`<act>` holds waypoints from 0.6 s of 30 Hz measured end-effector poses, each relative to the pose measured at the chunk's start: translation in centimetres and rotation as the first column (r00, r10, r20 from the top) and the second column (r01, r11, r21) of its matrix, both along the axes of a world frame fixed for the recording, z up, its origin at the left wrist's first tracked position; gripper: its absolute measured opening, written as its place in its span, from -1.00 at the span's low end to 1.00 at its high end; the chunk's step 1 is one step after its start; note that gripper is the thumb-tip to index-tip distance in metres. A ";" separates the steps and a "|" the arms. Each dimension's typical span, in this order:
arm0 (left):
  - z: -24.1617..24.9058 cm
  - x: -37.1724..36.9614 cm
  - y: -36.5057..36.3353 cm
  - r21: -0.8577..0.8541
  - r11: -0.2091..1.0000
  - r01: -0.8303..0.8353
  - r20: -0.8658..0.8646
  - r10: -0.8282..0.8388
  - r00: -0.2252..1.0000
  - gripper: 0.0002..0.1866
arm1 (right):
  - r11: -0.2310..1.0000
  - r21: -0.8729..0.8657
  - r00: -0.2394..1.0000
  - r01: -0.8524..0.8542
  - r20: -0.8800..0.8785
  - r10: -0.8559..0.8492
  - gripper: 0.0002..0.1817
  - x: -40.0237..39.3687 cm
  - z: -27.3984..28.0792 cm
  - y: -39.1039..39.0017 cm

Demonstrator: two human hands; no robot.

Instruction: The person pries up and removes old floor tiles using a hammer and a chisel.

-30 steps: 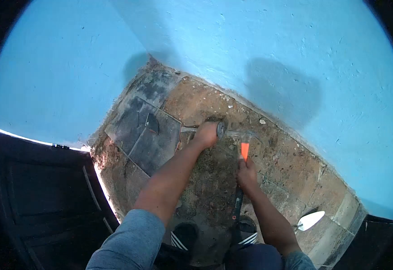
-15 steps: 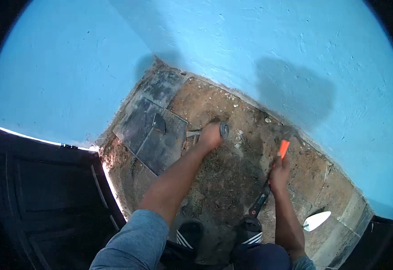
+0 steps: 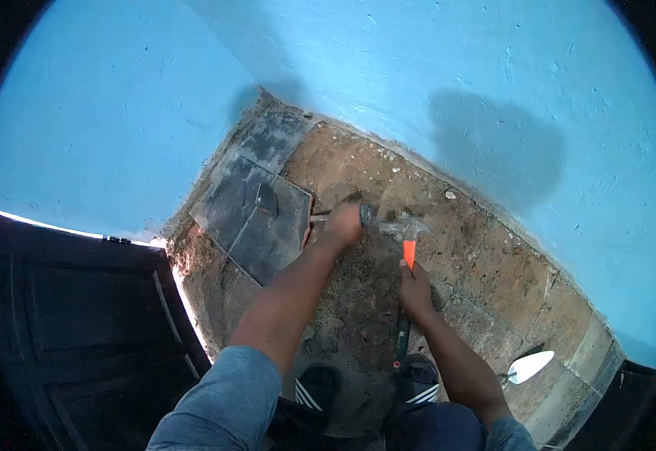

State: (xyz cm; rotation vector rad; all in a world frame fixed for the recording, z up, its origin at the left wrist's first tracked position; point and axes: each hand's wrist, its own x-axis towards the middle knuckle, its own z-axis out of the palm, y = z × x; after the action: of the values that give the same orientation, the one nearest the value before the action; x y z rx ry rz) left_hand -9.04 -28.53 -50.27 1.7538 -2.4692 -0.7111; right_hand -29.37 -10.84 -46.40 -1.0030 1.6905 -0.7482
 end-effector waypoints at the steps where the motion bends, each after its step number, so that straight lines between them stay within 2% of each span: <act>1: 1.4 0.1 0.5 -0.014 1.000 -0.018 0.010 0.018 1.000 -0.79 | 1.000 -0.014 1.000 0.004 -0.002 -0.004 -0.59 -0.5 0.1 0.6; 2: 2.9 -0.2 0.8 -0.034 0.999 -0.039 0.017 0.040 0.999 -0.80 | 0.998 -0.065 0.998 0.012 -0.053 -0.016 -0.62 -1.2 0.3 0.9; 4: 4.9 -0.4 1.8 0.008 1.000 0.017 0.085 -0.018 0.996 -0.80 | 0.987 -0.160 0.988 0.011 -0.148 -0.035 -0.65 -2.4 1.0 1.4; 5: 5.3 -0.3 2.4 0.034 0.998 0.044 0.118 -0.048 0.992 -0.80 | 0.994 -0.096 0.994 0.059 -0.083 -0.067 -0.66 -3.1 0.1 1.5; 8: 4.4 0.2 3.0 -0.044 0.999 0.032 0.069 -0.029 0.997 -0.80 | 0.985 0.090 0.987 0.148 0.056 -0.153 -0.65 -4.4 -1.2 0.9; 10: 5.0 1.2 2.5 -0.070 0.997 -0.024 -0.060 0.019 0.998 -0.80 | 0.968 0.206 0.982 0.143 0.094 -0.165 -0.56 -4.6 1.2 0.6; 11: 5.5 1.9 2.3 -0.079 0.996 -0.050 -0.122 0.040 0.992 -0.80 | 0.974 0.183 0.985 0.131 0.086 -0.149 -0.56 -4.6 1.0 0.8; 15: 10.8 5.7 0.8 -0.225 0.864 -0.450 -0.184 0.415 0.891 -0.78 | 0.993 0.107 0.998 0.048 0.026 -0.051 -0.58 -4.3 0.4 1.3; 17: 11.3 10.7 -0.9 -0.312 0.859 -0.406 0.001 0.428 0.904 -0.74 | 0.998 0.057 1.000 0.001 0.012 -0.001 -0.59 -4.1 0.0 1.5; 18: 11.8 13.2 -1.1 -0.319 0.842 -0.436 0.070 0.480 0.875 -0.70 | 1.000 0.021 1.000 -0.016 0.019 0.016 -0.59 -4.0 -0.3 1.5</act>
State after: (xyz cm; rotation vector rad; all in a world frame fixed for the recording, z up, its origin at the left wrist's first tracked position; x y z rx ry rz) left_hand 4.17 -29.67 -38.47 2.2057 -1.9557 -0.1662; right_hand -33.40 -9.31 -46.74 -0.9906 1.6695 -0.7257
